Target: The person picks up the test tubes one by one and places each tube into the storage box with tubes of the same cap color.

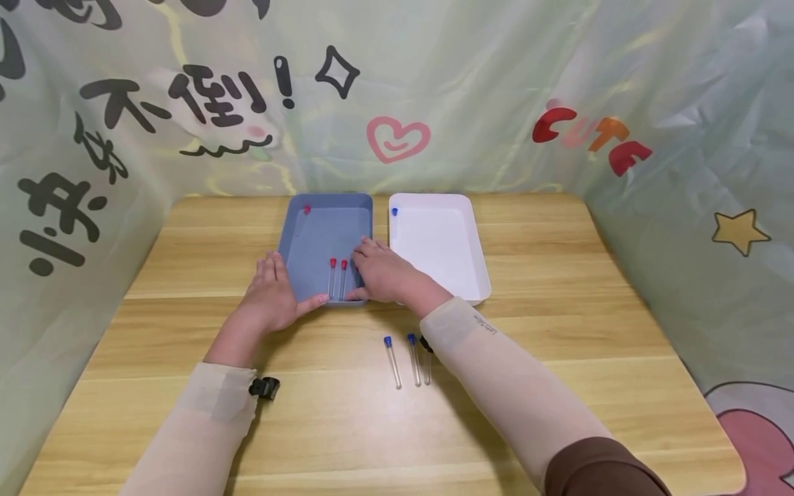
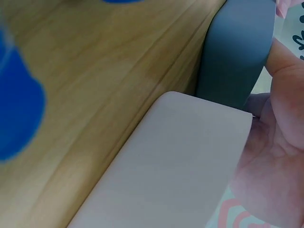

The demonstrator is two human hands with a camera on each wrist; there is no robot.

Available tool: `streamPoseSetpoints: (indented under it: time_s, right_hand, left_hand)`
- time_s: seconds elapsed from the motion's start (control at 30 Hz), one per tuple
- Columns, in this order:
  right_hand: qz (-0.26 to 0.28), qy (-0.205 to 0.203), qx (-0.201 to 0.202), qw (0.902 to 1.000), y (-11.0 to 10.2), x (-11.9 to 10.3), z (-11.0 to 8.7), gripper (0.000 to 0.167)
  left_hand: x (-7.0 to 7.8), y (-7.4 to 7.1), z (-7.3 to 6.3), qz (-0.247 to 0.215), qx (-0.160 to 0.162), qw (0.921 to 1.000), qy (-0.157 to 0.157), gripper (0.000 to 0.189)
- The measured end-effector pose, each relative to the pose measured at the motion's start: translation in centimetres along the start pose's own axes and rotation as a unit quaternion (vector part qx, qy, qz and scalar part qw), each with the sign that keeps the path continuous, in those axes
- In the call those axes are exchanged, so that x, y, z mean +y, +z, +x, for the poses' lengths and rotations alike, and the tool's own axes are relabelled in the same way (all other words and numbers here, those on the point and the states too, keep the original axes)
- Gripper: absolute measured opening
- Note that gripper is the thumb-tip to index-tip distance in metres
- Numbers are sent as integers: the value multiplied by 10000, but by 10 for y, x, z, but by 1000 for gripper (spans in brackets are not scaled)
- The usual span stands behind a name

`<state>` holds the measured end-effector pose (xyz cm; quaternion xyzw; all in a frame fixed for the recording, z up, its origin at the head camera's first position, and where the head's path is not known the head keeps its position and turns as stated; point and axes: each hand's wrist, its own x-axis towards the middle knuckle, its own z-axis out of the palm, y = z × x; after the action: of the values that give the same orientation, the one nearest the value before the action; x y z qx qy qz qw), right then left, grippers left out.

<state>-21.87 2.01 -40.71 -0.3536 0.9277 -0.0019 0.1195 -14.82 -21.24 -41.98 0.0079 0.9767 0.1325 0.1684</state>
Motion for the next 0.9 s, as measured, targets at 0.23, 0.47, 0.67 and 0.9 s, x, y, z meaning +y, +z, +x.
streamPoseSetpoints:
  time_s: [0.23, 0.47, 0.67, 0.9]
  right_hand:
    - [266, 4, 50, 9996, -3, 4, -13, 92]
    - [393, -3, 65, 9992, -5, 8, -28, 89]
    - [573, 146, 143, 9981, -7, 12, -42, 90]
    - [766, 373, 250, 9961, -5, 16, -60, 95]
  left_hand:
    - [2, -2, 0, 16, -30, 10000, -18, 136]
    - [2, -2, -1, -37, -101, 9999, -59, 138]
    - [4, -4, -3, -90, -150, 9998, -86, 138]
    - [6, -8, -7, -66, -194, 9998, -77, 138]
